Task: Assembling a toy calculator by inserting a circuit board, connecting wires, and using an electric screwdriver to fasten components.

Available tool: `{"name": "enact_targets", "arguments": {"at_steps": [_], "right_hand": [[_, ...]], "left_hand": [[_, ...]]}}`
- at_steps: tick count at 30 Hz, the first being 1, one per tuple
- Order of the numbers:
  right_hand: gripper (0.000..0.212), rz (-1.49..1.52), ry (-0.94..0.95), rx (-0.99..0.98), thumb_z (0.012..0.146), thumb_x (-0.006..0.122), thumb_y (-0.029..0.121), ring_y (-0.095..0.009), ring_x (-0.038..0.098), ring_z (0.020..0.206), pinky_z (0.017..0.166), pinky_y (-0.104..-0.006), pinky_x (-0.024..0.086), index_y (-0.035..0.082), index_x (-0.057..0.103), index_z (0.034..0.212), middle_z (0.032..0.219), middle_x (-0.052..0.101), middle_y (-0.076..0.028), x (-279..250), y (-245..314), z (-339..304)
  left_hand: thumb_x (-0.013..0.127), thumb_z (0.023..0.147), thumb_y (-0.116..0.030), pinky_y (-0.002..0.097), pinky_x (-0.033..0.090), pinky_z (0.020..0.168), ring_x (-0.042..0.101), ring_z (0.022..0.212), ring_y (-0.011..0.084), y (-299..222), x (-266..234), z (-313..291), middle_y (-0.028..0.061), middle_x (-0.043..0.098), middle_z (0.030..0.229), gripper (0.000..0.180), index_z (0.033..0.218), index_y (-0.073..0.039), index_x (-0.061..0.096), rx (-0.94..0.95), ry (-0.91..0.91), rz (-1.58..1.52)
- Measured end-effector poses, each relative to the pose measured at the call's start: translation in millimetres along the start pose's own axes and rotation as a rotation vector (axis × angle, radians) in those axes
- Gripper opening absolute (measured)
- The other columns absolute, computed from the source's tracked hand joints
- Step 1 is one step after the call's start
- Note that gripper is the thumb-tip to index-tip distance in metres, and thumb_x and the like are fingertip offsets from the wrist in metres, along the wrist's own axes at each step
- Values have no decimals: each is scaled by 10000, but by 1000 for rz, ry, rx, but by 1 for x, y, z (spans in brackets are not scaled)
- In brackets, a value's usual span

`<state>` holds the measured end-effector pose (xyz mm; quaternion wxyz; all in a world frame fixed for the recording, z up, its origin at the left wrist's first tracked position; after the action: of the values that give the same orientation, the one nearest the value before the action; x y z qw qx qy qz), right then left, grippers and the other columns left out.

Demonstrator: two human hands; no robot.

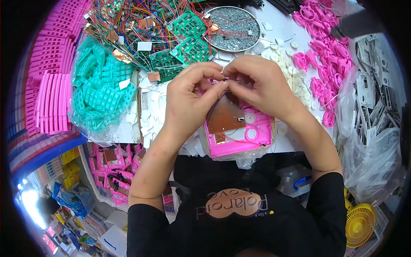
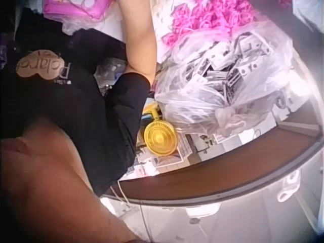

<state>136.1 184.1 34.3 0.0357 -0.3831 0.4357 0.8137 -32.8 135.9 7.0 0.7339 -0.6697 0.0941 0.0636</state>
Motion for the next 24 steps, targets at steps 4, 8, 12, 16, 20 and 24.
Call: {"name": "enact_targets", "arguments": {"at_steps": [4,8,12,16,20,24], "right_hand": [[148,29,-52,-112,799,758,128,-290,662,853,749,-376,533,88,710,932,869,692,-70,0,-4,-2],[212,105,-60,-189,792,761,105,-291,653,888,774,-381,530,89,732,1001,922,694,-76,0,-7,-4],[274,17,-51,-95,794,756,84,-296,651,914,795,-384,533,69,733,1067,994,702,-94,-11,6,-16],[342,74,-42,4,818,734,90,-307,643,944,817,-386,533,58,710,1158,1068,697,-127,-10,14,-33],[384,112,-6,-27,814,709,71,-307,618,986,834,-386,523,60,699,1197,1094,680,-126,-10,12,-31],[450,-10,-25,-57,790,682,45,-307,590,993,845,-389,510,66,687,1240,1093,661,-113,-14,10,-29]], "left_hand": [[743,912,-63,217,470,595,582,679,29,-1,-1,-3,19,696,839,103,952,25,709,-302,57,-233],[734,914,-65,227,450,563,573,653,25,5,-1,-5,22,693,818,94,954,18,715,-173,24,-189],[723,912,-52,235,448,581,577,646,62,1,-3,-10,33,690,834,78,971,-1,718,40,-28,97],[708,908,-9,232,450,635,579,698,87,-14,-3,-14,32,680,865,74,982,-8,715,130,-40,225],[728,866,-27,274,479,599,627,682,154,-10,-3,-12,64,685,840,85,950,-33,715,264,-11,192],[728,853,-12,293,511,629,661,732,201,-12,-1,-13,74,694,862,101,949,-34,710,378,39,223]]}}
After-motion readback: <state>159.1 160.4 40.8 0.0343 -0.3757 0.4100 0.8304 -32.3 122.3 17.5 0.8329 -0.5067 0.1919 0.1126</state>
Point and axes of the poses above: each hand's wrist, its own z-axis towards the middle knuckle, its own x-axis out of the palm, y = z × x, the point moved 4 cm from there along z, towards the middle knuckle
